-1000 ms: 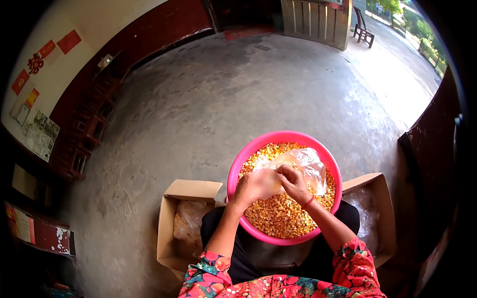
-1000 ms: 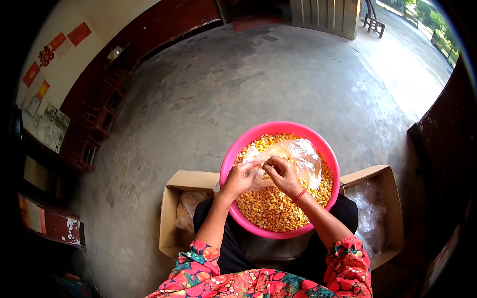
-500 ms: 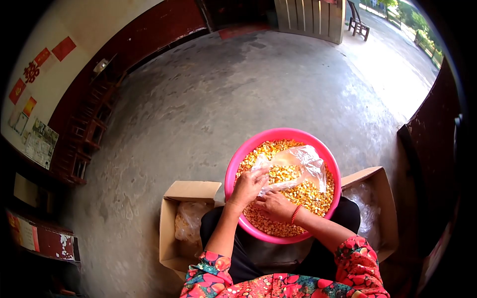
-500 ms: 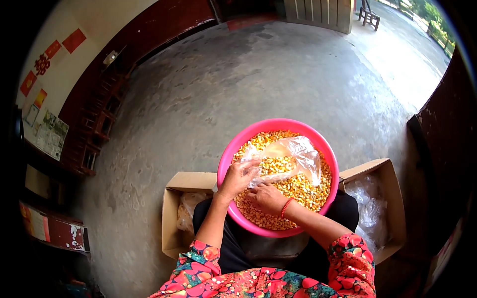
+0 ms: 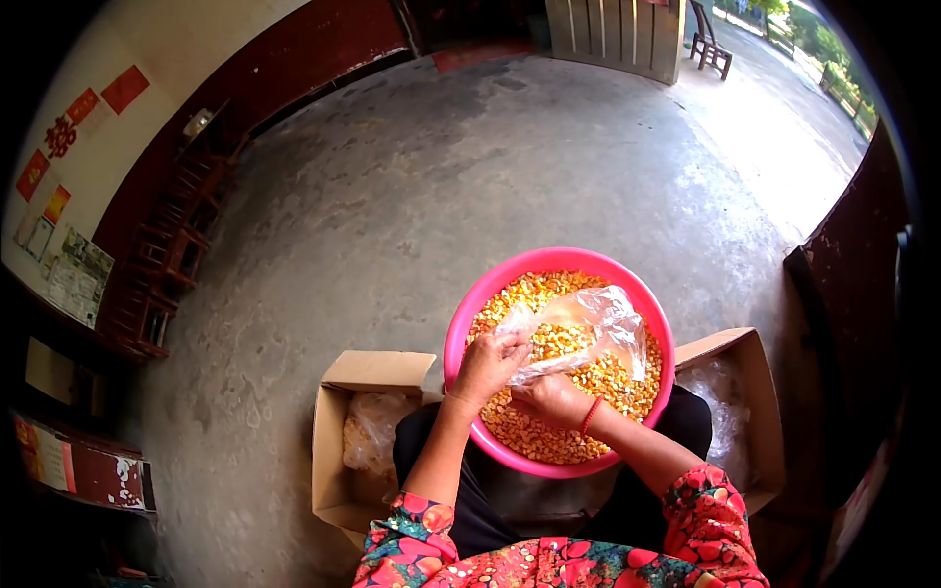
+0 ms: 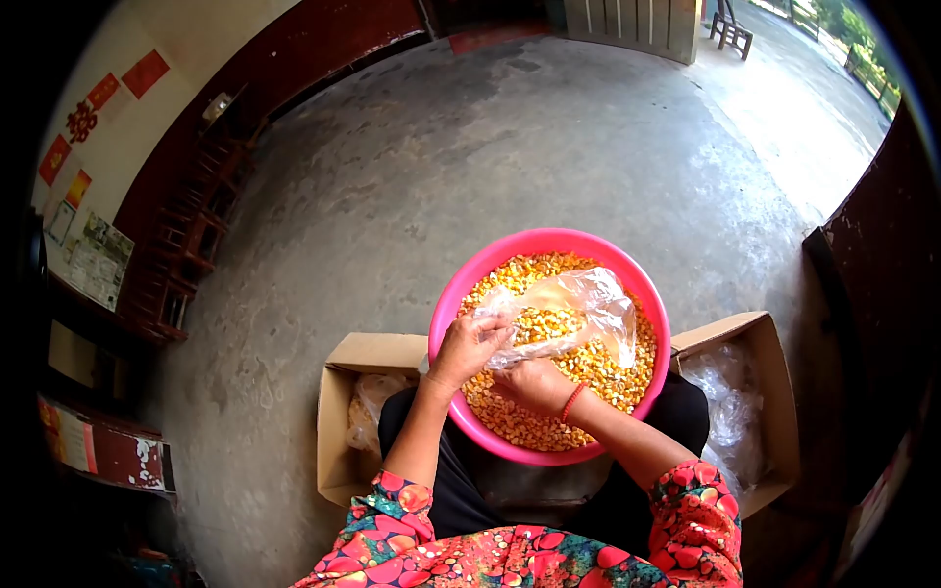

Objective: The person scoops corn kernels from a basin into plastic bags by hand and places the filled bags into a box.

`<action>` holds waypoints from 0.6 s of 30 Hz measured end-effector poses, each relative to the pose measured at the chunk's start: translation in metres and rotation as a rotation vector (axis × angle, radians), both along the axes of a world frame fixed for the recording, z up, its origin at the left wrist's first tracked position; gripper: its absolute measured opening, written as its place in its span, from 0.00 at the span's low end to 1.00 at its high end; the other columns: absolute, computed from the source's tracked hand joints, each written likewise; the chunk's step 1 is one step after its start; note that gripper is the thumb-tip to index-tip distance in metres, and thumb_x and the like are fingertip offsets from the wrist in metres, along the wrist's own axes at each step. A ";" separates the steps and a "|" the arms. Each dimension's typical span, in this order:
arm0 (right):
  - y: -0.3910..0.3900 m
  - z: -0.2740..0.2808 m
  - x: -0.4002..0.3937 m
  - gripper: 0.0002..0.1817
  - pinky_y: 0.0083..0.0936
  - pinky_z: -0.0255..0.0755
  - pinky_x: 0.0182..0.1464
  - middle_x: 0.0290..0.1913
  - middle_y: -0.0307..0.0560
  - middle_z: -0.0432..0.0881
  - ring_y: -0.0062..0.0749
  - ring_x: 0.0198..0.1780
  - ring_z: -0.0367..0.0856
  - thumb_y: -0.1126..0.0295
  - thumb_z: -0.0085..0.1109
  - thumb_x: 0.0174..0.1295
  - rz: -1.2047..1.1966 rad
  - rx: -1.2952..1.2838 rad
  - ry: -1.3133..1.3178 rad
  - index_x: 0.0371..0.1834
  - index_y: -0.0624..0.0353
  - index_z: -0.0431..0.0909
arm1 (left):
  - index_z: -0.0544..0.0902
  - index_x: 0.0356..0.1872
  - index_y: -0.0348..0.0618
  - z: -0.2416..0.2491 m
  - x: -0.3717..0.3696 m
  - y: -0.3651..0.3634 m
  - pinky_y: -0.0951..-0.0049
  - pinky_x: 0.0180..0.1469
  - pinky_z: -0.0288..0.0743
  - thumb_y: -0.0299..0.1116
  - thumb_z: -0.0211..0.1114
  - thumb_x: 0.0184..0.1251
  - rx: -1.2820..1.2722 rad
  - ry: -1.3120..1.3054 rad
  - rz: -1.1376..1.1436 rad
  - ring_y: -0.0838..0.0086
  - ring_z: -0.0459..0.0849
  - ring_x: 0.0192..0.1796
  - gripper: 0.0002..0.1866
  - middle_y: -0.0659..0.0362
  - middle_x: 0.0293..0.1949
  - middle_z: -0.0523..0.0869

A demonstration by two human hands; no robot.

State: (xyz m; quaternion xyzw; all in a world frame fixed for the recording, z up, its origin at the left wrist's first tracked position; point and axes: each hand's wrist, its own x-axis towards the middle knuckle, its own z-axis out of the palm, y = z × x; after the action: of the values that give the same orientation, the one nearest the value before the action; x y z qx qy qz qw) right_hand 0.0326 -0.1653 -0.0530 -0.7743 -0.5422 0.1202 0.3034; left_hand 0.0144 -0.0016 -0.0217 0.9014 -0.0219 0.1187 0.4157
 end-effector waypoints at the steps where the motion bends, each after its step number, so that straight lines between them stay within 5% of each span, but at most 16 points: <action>1: 0.001 0.005 0.002 0.10 0.40 0.73 0.35 0.24 0.54 0.79 0.47 0.30 0.80 0.65 0.54 0.58 -0.009 0.072 0.096 0.27 0.60 0.77 | 0.85 0.38 0.39 0.001 0.000 0.000 0.72 0.39 0.77 0.30 0.66 0.55 -0.002 0.001 -0.001 0.69 0.85 0.34 0.10 0.49 0.31 0.85; 3: -0.001 0.015 0.007 0.11 0.37 0.73 0.35 0.25 0.54 0.79 0.44 0.30 0.80 0.64 0.55 0.59 -0.022 0.141 0.196 0.28 0.61 0.78 | 0.85 0.36 0.39 0.003 -0.002 -0.001 0.72 0.41 0.77 0.30 0.67 0.55 -0.126 0.128 0.035 0.68 0.85 0.37 0.09 0.48 0.33 0.85; 6: -0.007 0.031 0.014 0.18 0.28 0.73 0.37 0.27 0.44 0.81 0.28 0.29 0.78 0.58 0.51 0.66 -0.005 0.019 0.775 0.36 0.65 0.79 | 0.85 0.38 0.41 0.004 -0.002 0.000 0.72 0.37 0.75 0.28 0.66 0.54 -0.092 0.090 0.030 0.70 0.83 0.31 0.09 0.49 0.33 0.85; 10: -0.015 0.046 0.020 0.17 0.14 0.47 0.17 0.17 0.26 0.60 0.11 0.15 0.54 0.56 0.47 0.69 -0.120 0.209 1.468 0.23 0.51 0.68 | 0.84 0.43 0.43 0.008 -0.001 -0.003 0.73 0.31 0.73 0.23 0.61 0.50 -0.024 0.082 0.033 0.74 0.77 0.24 0.16 0.48 0.30 0.84; 13: -0.016 0.032 0.036 0.15 0.15 0.44 0.16 0.15 0.26 0.58 0.12 0.14 0.51 0.57 0.47 0.69 -0.365 0.512 1.558 0.26 0.52 0.69 | 0.82 0.49 0.45 0.007 -0.001 -0.003 0.72 0.26 0.70 0.19 0.54 0.47 -0.016 0.054 -0.003 0.75 0.72 0.18 0.24 0.46 0.28 0.83; 16: -0.019 0.032 0.049 0.13 0.14 0.44 0.17 0.16 0.26 0.58 0.12 0.14 0.51 0.60 0.46 0.69 -0.622 0.693 1.543 0.28 0.53 0.70 | 0.80 0.51 0.43 0.013 0.000 -0.006 0.72 0.33 0.74 0.19 0.54 0.47 -0.001 0.101 -0.019 0.72 0.80 0.26 0.25 0.45 0.34 0.84; 18: -0.019 0.019 0.056 0.12 0.14 0.48 0.19 0.20 0.29 0.61 0.12 0.17 0.54 0.62 0.47 0.67 -0.626 0.800 1.512 0.29 0.55 0.70 | 0.78 0.54 0.42 0.008 0.001 -0.005 0.71 0.44 0.75 0.19 0.54 0.47 0.022 -0.017 -0.076 0.67 0.85 0.41 0.27 0.44 0.43 0.83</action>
State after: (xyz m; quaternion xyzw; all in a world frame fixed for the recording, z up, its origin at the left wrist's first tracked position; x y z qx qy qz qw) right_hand 0.0888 -0.1845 -0.0344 -0.4377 0.0353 0.3109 0.8429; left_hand 0.0150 -0.0068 -0.0140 0.9034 -0.0611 0.1101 0.4100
